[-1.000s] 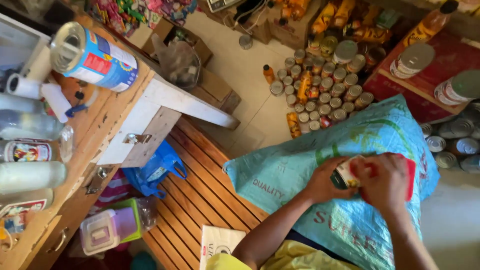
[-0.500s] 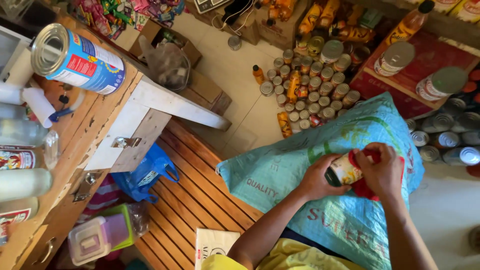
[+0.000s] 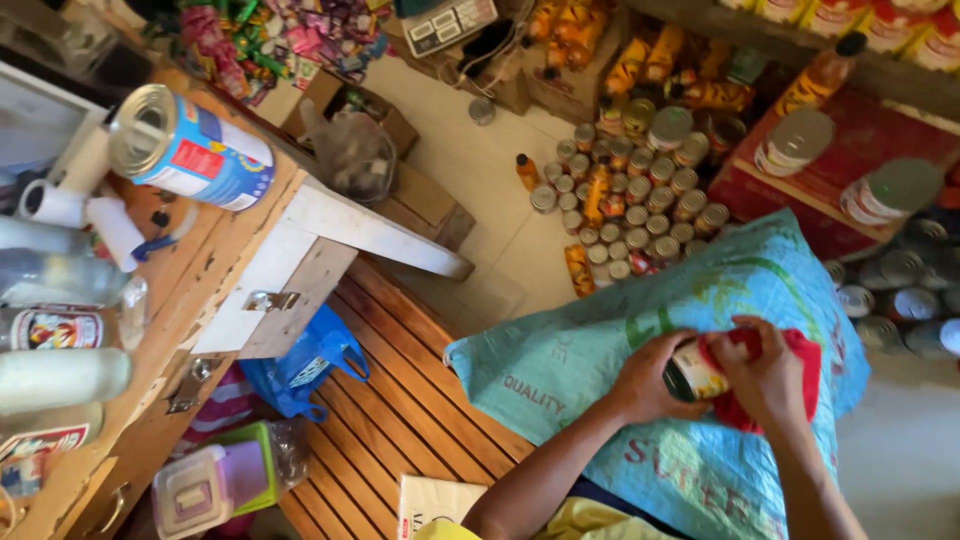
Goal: Wiping dust off canned goods with a cloth and placing them onto grocery store shelves.
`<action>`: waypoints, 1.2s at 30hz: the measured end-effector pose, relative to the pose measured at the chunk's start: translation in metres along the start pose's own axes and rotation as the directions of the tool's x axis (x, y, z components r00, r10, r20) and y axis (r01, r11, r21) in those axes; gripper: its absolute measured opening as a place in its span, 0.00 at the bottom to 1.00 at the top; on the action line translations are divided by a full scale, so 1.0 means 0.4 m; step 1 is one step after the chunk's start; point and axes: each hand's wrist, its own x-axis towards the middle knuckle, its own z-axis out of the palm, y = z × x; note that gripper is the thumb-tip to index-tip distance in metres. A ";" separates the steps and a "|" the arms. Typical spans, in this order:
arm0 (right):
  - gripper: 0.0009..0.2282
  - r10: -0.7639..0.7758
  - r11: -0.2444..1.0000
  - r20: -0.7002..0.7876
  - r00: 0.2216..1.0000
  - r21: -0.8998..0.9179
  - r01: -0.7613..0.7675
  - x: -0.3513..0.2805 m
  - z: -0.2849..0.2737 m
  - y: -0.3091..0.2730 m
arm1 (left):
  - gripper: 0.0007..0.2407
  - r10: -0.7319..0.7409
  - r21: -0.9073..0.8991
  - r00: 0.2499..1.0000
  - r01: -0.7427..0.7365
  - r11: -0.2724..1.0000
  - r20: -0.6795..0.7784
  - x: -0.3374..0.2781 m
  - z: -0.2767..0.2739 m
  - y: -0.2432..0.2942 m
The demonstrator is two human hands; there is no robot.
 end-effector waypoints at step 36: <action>0.14 -0.032 0.993 -0.087 0.996 0.110 0.041 -0.053 0.022 -0.011 | 0.35 0.064 0.130 0.998 -0.066 0.989 0.017 0.003 0.012 -0.026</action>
